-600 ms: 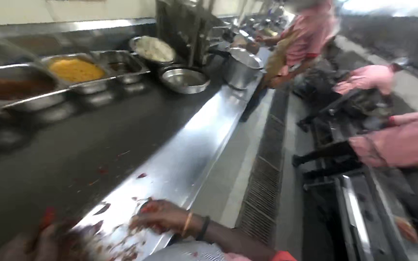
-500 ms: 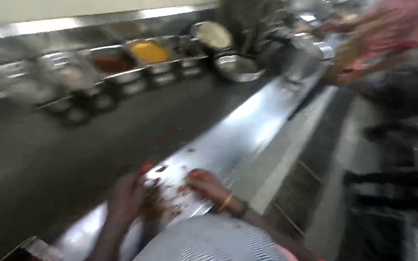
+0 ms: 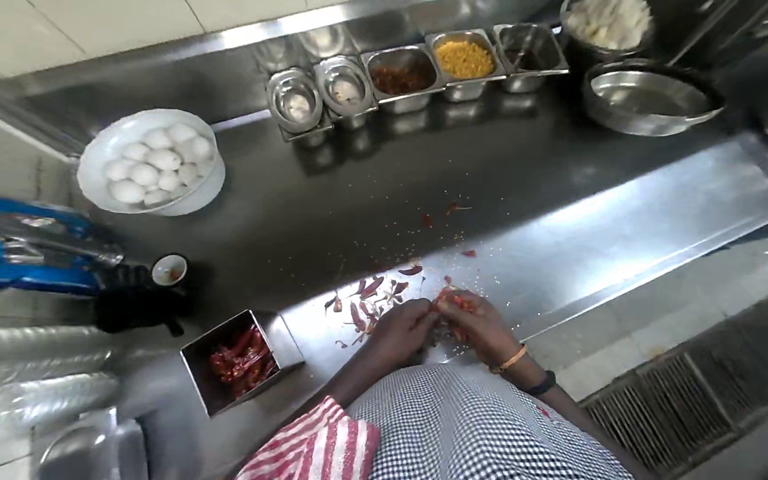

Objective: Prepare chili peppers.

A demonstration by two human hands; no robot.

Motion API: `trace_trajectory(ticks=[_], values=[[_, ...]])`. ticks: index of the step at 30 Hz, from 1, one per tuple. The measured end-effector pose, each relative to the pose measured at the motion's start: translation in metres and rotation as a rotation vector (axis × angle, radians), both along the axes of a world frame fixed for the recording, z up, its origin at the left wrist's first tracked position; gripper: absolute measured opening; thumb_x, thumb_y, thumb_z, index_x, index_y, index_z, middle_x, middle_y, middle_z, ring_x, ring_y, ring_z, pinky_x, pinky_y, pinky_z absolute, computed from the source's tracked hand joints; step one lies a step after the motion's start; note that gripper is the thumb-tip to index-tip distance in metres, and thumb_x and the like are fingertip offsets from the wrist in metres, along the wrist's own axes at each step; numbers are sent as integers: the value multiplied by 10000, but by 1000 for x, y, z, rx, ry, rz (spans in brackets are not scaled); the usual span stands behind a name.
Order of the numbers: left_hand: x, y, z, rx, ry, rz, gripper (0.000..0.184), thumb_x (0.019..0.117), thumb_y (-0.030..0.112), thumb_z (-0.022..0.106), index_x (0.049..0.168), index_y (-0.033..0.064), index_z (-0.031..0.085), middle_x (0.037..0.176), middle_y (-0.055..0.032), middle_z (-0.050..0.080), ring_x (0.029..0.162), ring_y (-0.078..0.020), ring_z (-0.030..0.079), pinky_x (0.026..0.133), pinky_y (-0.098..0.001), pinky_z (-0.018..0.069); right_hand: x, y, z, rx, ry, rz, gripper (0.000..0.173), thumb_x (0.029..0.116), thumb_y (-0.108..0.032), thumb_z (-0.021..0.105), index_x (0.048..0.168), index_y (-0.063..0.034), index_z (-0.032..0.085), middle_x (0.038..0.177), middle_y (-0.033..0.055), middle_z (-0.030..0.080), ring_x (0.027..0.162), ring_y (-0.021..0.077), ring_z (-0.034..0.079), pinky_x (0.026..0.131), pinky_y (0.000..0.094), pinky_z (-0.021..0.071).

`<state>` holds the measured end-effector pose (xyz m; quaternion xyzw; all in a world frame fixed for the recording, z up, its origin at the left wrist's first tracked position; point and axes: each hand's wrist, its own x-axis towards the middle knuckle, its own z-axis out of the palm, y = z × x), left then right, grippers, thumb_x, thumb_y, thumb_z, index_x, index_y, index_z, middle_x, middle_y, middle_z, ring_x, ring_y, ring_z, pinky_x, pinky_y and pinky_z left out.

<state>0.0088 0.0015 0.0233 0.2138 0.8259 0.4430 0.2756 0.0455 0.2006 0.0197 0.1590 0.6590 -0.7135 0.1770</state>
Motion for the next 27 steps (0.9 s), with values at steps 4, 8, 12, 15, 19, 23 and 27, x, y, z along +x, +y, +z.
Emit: trace_trajectory(ticks=[4, 8, 12, 15, 19, 23, 27], values=[[-2, -9, 5, -8, -70, 37, 408, 1060, 495, 479, 1129, 149, 684, 983, -36, 693, 904, -174, 677, 837, -470, 570, -8, 12, 7, 617, 333, 385, 197, 982, -288, 671, 1071, -131, 749, 975, 25, 702, 855, 145, 672, 775, 396, 585], [7, -12, 34, 131, -106, 96, 222, 1072, 269, 544, 1096, 79, 656, 910, -73, 664, 740, -166, 633, 666, -366, 556, -5, 9, 5, 822, 499, 554, 165, 949, -313, 669, 988, -175, 751, 936, -5, 684, 836, 146, 672, 733, 427, 588], [5, -8, -11, 279, 192, 129, 183, 1008, 211, 629, 954, 45, 684, 880, -57, 646, 766, -133, 623, 708, -318, 556, -5, 1, 0, 463, 359, 458, 134, 944, -190, 666, 1015, -105, 742, 922, 8, 687, 775, 104, 643, 709, 330, 566], [6, -1, -24, 208, 612, 130, 253, 991, 247, 603, 828, 69, 679, 809, -57, 626, 801, -194, 633, 735, -380, 546, -3, -4, -5, 141, 100, 350, 152, 955, -206, 604, 996, -96, 700, 683, 5, 618, 523, 87, 530, 492, 255, 459], [2, -2, -20, 83, 469, 377, 227, 997, 183, 591, 901, 6, 695, 866, -112, 661, 813, -227, 667, 756, -426, 580, -6, 1, -14, 388, 280, 530, 153, 935, -195, 699, 1031, -80, 731, 910, 34, 687, 772, 121, 646, 720, 328, 566], [-38, -24, -4, -106, 361, 478, 247, 1003, 261, 601, 954, 28, 669, 857, -113, 654, 768, -250, 653, 702, -490, 559, 0, 3, -18, 348, 306, 565, 158, 944, -207, 679, 998, -68, 733, 893, 38, 684, 773, 111, 641, 718, 324, 557], [-63, -14, 8, -383, 356, 207, 353, 994, 411, 640, 1090, 78, 703, 1018, -151, 692, 971, -344, 679, 854, -583, 542, 8, 7, -15, -69, 15, 334, 162, 929, -238, 624, 981, -103, 697, 686, -14, 625, 515, 35, 500, 473, 198, 416]])
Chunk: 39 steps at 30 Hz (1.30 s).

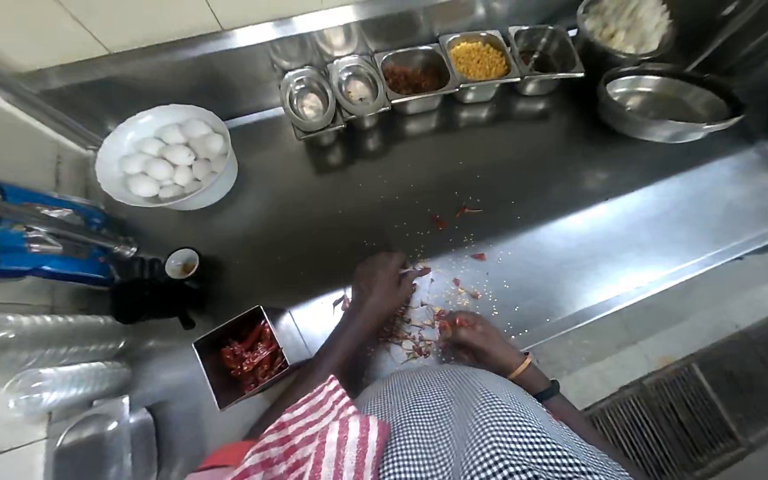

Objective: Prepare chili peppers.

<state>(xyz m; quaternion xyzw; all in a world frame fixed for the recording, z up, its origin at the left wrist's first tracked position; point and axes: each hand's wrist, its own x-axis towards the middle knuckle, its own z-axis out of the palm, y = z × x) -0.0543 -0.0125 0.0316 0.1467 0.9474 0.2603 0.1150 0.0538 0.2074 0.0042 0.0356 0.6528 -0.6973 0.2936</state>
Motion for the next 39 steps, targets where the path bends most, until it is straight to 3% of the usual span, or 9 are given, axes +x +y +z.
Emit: trace_trajectory(ticks=[4, 10, 12, 13, 16, 22, 25, 33, 39], values=[[-13, 19, -21, -144, -29, -91, 373, 1024, 434, 575, 1210, 139, 706, 1286, -153, 644, 1203, -363, 616, 976, -578, 513, 2, 3, 2, -131, -68, -81, 155, 953, -228, 587, 1014, -108, 665, 754, -1, 646, 538, 25, 508, 482, 179, 414], [23, 16, -8, 195, 69, -65, 220, 982, 267, 628, 1040, 68, 701, 1009, -114, 675, 925, -273, 667, 811, -496, 567, 5, 0, -1, -126, -135, -302, 153, 970, -227, 659, 1018, -87, 618, 693, 12, 592, 500, 48, 487, 459, 191, 420], [48, 18, -5, 329, 22, -123, 177, 981, 237, 646, 1017, 71, 698, 983, -82, 672, 848, -213, 666, 764, -439, 586, 4, 1, -6, -107, -116, -342, 198, 965, -205, 692, 1119, -84, 660, 772, 41, 644, 519, 61, 497, 469, 204, 434], [57, 18, -12, 362, 33, -173, 175, 975, 241, 648, 1006, 80, 708, 988, -70, 684, 863, -197, 673, 782, -427, 591, 2, 0, -8, -98, -112, -345, 256, 961, -208, 705, 1185, -88, 680, 803, 51, 657, 529, 67, 497, 477, 213, 439], [66, 14, -24, 391, -18, -285, 225, 1016, 280, 609, 1077, 97, 724, 1064, -56, 699, 981, -188, 674, 892, -420, 568, -1, -5, -10, -100, -146, -399, 181, 950, -196, 713, 1079, -72, 689, 739, 42, 622, 512, 68, 486, 466, 217, 431], [8, -9, -19, -98, 66, 74, 322, 1037, 289, 558, 1215, 53, 686, 1243, -220, 651, 1175, -411, 621, 985, -592, 503, 2, 4, -3, -386, -292, -393, 133, 1004, -220, 619, 1010, -105, 684, 804, 32, 648, 483, 12, 462, 427, 148, 403], [-11, -12, -24, -200, 31, 120, 329, 1016, 325, 601, 1193, 68, 706, 1312, -198, 624, 1273, -403, 558, 1064, -592, 453, 0, 6, -4, -459, -271, -361, 154, 1021, -247, 579, 998, -127, 672, 836, 26, 653, 482, 10, 452, 423, 145, 390], [9, -10, -22, 29, 178, 176, 277, 1027, 277, 590, 1075, 32, 711, 1006, -188, 701, 965, -374, 693, 853, -579, 556, -1, 1, 3, -353, -223, -385, 70, 977, -155, 642, 1022, -101, 641, 733, 25, 583, 465, 29, 444, 412, 164, 396], [-12, 8, -12, -212, -116, 139, 413, 1026, 456, 532, 1180, 113, 704, 1118, -171, 716, 1063, -386, 684, 889, -628, 524, -3, -4, -2, -298, -255, -351, 106, 1002, -206, 625, 1047, -116, 659, 755, 7, 601, 497, 28, 454, 429, 170, 391]])
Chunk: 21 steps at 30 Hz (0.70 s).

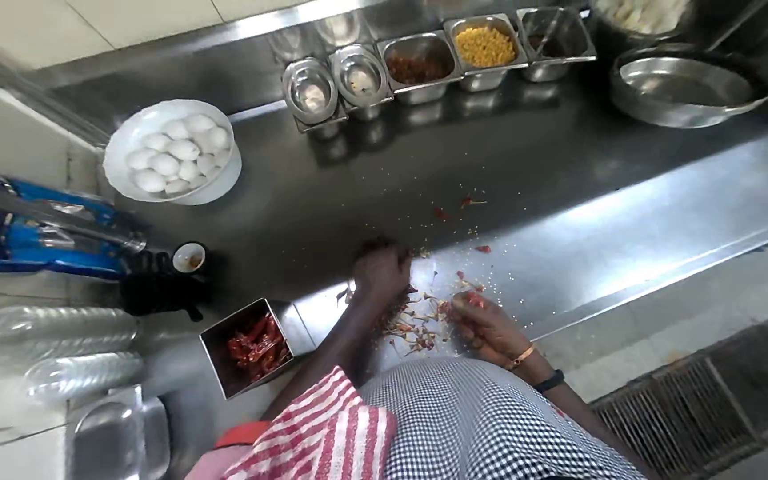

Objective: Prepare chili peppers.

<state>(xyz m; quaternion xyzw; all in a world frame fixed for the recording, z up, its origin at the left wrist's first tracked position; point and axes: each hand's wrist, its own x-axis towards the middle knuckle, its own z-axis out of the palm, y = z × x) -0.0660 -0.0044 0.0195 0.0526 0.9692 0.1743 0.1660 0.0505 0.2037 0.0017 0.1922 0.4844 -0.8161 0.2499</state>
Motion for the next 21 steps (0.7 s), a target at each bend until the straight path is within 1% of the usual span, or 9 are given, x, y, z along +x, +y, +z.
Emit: trace_trajectory(ticks=[3, 5, 7, 9, 11, 14, 17, 19, 21], values=[[-1, 4, -3, 51, 28, 5, 343, 1014, 386, 538, 1113, 120, 731, 1047, -148, 735, 1004, -364, 701, 847, -629, 533, 1, 3, 5, 36, -16, -35, 141, 1009, -215, 620, 1086, -111, 677, 779, 17, 628, 479, 23, 449, 405, 159, 378], [9, 2, -7, 136, 165, 37, 299, 995, 344, 567, 1060, 107, 737, 990, -138, 736, 953, -344, 710, 810, -603, 547, 2, 5, 8, 141, -10, -40, 171, 1005, -211, 627, 1131, -106, 677, 758, 21, 616, 472, 35, 440, 402, 176, 372], [14, -8, -10, 225, 239, 135, 283, 998, 332, 590, 1092, 109, 736, 1025, -118, 736, 970, -309, 709, 835, -582, 558, 1, 4, 8, 246, 9, -20, 182, 990, -206, 650, 1137, -102, 676, 724, 25, 598, 466, 49, 432, 404, 194, 372], [15, -27, -7, 283, 198, 237, 286, 1008, 292, 592, 1171, 87, 709, 1085, -143, 725, 1012, -321, 699, 888, -592, 548, 2, 3, 6, 362, 52, 4, 176, 968, -189, 689, 1109, -84, 690, 733, 39, 620, 488, 75, 460, 430, 220, 400], [16, -49, -7, 308, 165, 260, 288, 1008, 267, 595, 1192, 70, 696, 1088, -168, 715, 1014, -341, 693, 896, -609, 540, 0, 2, 5, 508, 138, 62, 163, 938, -184, 731, 1055, -71, 708, 765, 45, 663, 542, 105, 530, 488, 259, 462], [25, -67, -5, 298, 201, 190, 267, 1008, 284, 594, 1133, 78, 709, 1029, -136, 719, 962, -307, 695, 860, -586, 551, -12, 2, 3, 782, 349, 239, 142, 926, -227, 758, 1021, -122, 742, 857, 37, 710, 703, 144, 662, 638, 363, 579], [34, -67, -8, 249, 215, 165, 255, 1006, 286, 612, 1099, 76, 723, 1045, -134, 717, 999, -311, 692, 892, -575, 548, -34, -8, 12, 1019, 631, 400, 173, 951, -248, 712, 1092, -157, 755, 1001, 57, 712, 883, 193, 687, 797, 460, 581], [38, -63, -10, 207, 188, 146, 268, 1003, 309, 625, 1097, 76, 718, 1058, -150, 707, 1016, -334, 685, 894, -578, 547, -51, -21, 21, 1141, 784, 495, 192, 972, -266, 690, 1130, -173, 749, 1009, 74, 692, 884, 225, 683, 771, 480, 578], [43, -58, -11, 134, 152, 75, 340, 1006, 388, 613, 1113, 80, 711, 1091, -170, 687, 1061, -360, 662, 926, -572, 533, -69, -34, 18, 1222, 830, 591, 241, 983, -351, 652, 1157, -211, 741, 1020, 61, 694, 912, 223, 691, 777, 480, 585]])
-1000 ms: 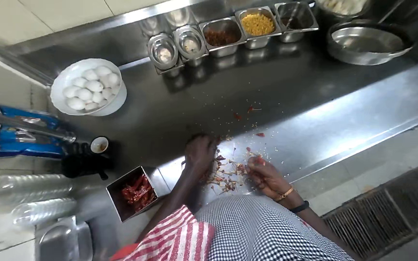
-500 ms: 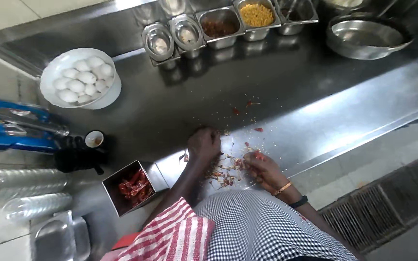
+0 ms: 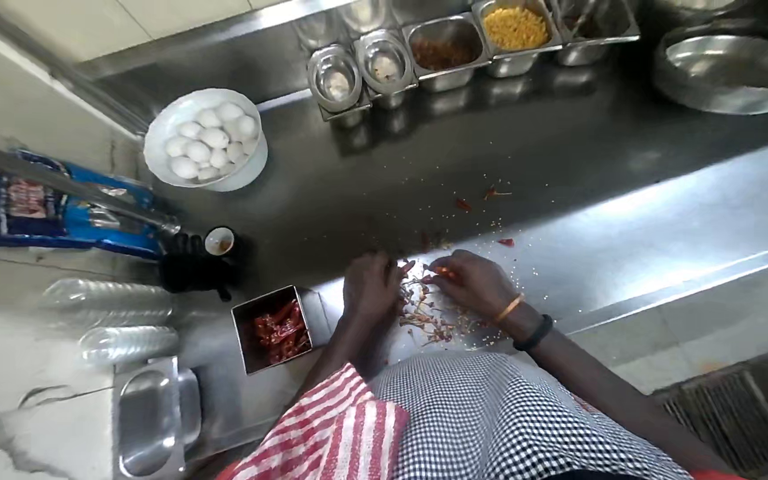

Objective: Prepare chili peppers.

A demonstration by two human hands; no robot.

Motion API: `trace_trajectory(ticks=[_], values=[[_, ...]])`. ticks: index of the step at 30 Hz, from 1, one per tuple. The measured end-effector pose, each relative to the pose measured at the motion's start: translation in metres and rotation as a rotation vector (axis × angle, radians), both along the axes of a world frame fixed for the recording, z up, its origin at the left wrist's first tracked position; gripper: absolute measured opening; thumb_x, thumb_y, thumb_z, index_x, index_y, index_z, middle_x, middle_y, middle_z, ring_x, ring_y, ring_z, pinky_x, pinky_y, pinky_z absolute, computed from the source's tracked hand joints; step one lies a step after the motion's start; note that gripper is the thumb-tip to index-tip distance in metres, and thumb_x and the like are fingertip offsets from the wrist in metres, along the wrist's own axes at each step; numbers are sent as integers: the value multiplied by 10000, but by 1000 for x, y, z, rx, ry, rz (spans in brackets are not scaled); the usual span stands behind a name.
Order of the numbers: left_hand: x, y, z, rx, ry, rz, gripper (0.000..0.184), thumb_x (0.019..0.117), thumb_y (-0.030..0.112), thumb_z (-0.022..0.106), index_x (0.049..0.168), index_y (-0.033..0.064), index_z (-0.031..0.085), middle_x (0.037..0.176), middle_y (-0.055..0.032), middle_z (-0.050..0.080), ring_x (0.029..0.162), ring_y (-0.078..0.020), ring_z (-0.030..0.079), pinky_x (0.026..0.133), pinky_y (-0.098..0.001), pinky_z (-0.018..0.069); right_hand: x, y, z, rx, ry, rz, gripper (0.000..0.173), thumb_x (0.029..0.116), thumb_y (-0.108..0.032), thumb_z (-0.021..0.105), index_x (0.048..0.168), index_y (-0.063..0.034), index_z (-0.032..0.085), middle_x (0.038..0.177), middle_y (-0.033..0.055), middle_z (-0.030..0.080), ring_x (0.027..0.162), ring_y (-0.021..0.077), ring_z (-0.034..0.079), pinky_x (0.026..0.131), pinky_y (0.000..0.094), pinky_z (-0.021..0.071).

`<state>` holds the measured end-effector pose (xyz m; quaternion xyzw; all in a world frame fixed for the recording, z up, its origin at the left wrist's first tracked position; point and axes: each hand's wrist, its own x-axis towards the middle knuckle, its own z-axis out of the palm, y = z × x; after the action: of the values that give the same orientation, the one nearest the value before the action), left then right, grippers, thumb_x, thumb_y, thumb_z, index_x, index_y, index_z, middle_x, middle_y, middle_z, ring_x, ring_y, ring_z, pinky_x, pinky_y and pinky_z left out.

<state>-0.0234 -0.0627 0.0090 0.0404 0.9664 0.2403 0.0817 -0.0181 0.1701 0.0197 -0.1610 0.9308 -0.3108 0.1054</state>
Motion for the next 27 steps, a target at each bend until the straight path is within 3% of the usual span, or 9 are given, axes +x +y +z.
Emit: trace_trajectory(ticks=[4, 8, 12, 16, 18, 21, 24, 25, 27], values=[[3, 5, -5, -105, -29, -52, 320, 987, 366, 628, 1100, 78, 708, 1147, -193, 657, 1128, -389, 616, 982, -563, 495, -5, -14, -4, 27, -50, 10, 247, 983, -384, 640, 1159, -242, 739, 1038, 41, 692, 921, 213, 691, 778, 488, 584], [7, 7, -9, -19, 117, -46, 252, 986, 315, 616, 1044, 96, 727, 1080, -149, 667, 1089, -360, 614, 959, -544, 502, 5, -10, 0, 53, 34, 19, 242, 987, -345, 646, 1199, -265, 732, 1018, 30, 686, 838, 199, 692, 700, 457, 592], [16, 16, 6, 90, 113, -190, 200, 1029, 225, 578, 1112, 76, 681, 1073, -119, 696, 1067, -304, 664, 959, -505, 529, 5, -12, 4, 163, 215, 99, 339, 969, -298, 662, 1307, -294, 694, 982, 63, 681, 764, 232, 686, 597, 438, 569], [20, 24, -2, 67, 146, -290, 274, 1054, 298, 518, 1130, 104, 695, 1057, -76, 707, 1063, -251, 665, 976, -462, 518, 1, -10, 5, 274, 186, 138, 192, 958, -265, 668, 1128, -217, 745, 975, 76, 675, 819, 261, 692, 627, 454, 572], [23, 25, 12, 45, 23, -320, 297, 1076, 293, 496, 1147, 92, 703, 1071, -104, 708, 1078, -283, 669, 980, -495, 518, 4, -8, 7, 283, 172, 151, 175, 953, -264, 670, 1104, -221, 749, 966, 67, 676, 800, 255, 691, 615, 454, 571], [28, 23, 45, 131, -141, -367, 272, 1061, 191, 543, 1228, 53, 707, 1164, -155, 713, 1129, -339, 668, 985, -556, 508, 8, -1, 10, 311, 97, 232, 251, 951, -284, 682, 1197, -295, 728, 985, 53, 680, 803, 251, 693, 629, 470, 578], [25, 16, 42, 435, -251, -253, 278, 1085, 237, 513, 1172, 56, 704, 1069, -104, 723, 975, -223, 696, 897, -458, 559, 16, 9, -1, 55, 40, 104, 210, 968, -299, 662, 1139, -217, 751, 980, 45, 697, 827, 216, 701, 685, 462, 594], [21, 14, 33, 573, -288, -163, 292, 1094, 266, 488, 1168, 71, 693, 996, -75, 716, 875, -175, 687, 814, -406, 576, 17, 10, -5, -116, -74, -10, 208, 988, -300, 654, 1127, -174, 746, 996, 38, 704, 866, 187, 690, 762, 448, 592], [7, 11, 10, 704, -255, -1, 308, 1091, 309, 481, 1186, 95, 681, 911, -51, 688, 779, -157, 655, 718, -393, 575, 19, 9, -3, -435, -331, -256, 249, 996, -310, 670, 1140, -112, 719, 937, 34, 712, 786, 132, 667, 724, 369, 576]])
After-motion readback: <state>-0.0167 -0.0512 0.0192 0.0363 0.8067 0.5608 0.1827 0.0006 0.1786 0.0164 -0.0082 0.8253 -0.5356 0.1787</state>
